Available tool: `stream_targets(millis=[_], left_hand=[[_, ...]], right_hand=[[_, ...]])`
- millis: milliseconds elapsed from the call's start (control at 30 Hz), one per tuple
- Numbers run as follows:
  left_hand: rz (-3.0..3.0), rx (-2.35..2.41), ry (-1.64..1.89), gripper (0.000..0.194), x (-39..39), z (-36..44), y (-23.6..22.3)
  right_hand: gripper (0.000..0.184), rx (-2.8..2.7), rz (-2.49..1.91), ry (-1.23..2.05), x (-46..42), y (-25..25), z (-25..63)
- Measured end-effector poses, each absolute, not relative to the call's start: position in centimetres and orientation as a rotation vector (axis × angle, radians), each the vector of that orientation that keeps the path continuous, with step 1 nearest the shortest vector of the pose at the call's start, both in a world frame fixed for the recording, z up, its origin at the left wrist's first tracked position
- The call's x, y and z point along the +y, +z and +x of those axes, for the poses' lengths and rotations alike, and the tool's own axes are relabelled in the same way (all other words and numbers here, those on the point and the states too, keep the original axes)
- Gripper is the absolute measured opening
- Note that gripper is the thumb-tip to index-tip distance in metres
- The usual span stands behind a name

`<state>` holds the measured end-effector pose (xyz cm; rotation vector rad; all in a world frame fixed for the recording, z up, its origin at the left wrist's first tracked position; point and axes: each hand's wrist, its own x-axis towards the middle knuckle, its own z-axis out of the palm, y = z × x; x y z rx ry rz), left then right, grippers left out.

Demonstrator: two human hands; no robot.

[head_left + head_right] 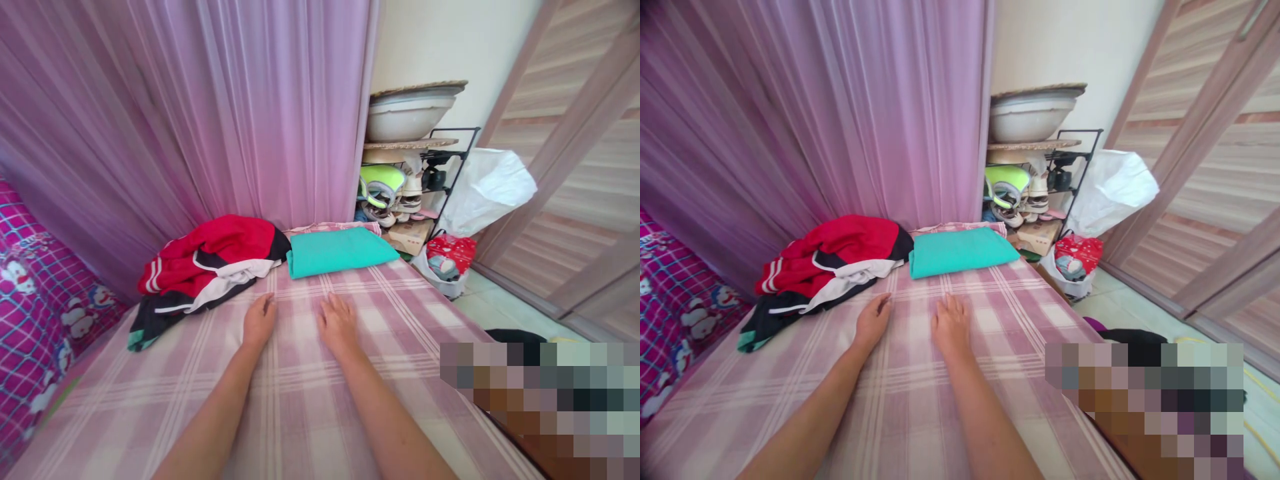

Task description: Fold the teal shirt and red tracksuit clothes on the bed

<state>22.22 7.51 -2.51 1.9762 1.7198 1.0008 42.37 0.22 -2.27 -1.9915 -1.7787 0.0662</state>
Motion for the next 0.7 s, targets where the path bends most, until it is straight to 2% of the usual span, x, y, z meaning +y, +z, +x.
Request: stream_targets(millis=[200, 333, 433, 500, 600, 700], left_hand=[[1.875, 1.710, 1.108, 0.036, 7.9, 21.3, -2.2], [2.087, 1.981, 1.117, 0.039, 9.7, 18.4, 1.0], [2.284, 2.233, 0.912, 0.044, 11.8, 16.0, 4.1], [2.378, 2.334, 0.652, 0.046, 13.2, 14.8, 5.7], [2.471, 2.398, 0.346, 0.039, 14.6, 13.7, 6.9], [2.514, 2.397, 0.254, 0.034, 15.2, 13.2, 7.2]], right_hand=[[0.036, -1.697, -1.955, 0.105, 0.2, -3.2, 42.7], [0.033, -1.717, -1.903, 0.125, 0.7, -3.5, 42.9], [0.031, -1.709, -1.887, 0.107, 0.5, -3.2, 42.6], [0.030, -1.708, -1.878, 0.107, 0.4, -3.0, 42.5], [0.029, -1.699, -1.869, 0.118, 0.3, -2.7, 42.4], [0.028, -1.697, -1.869, 0.135, 0.3, -2.5, 42.5]])
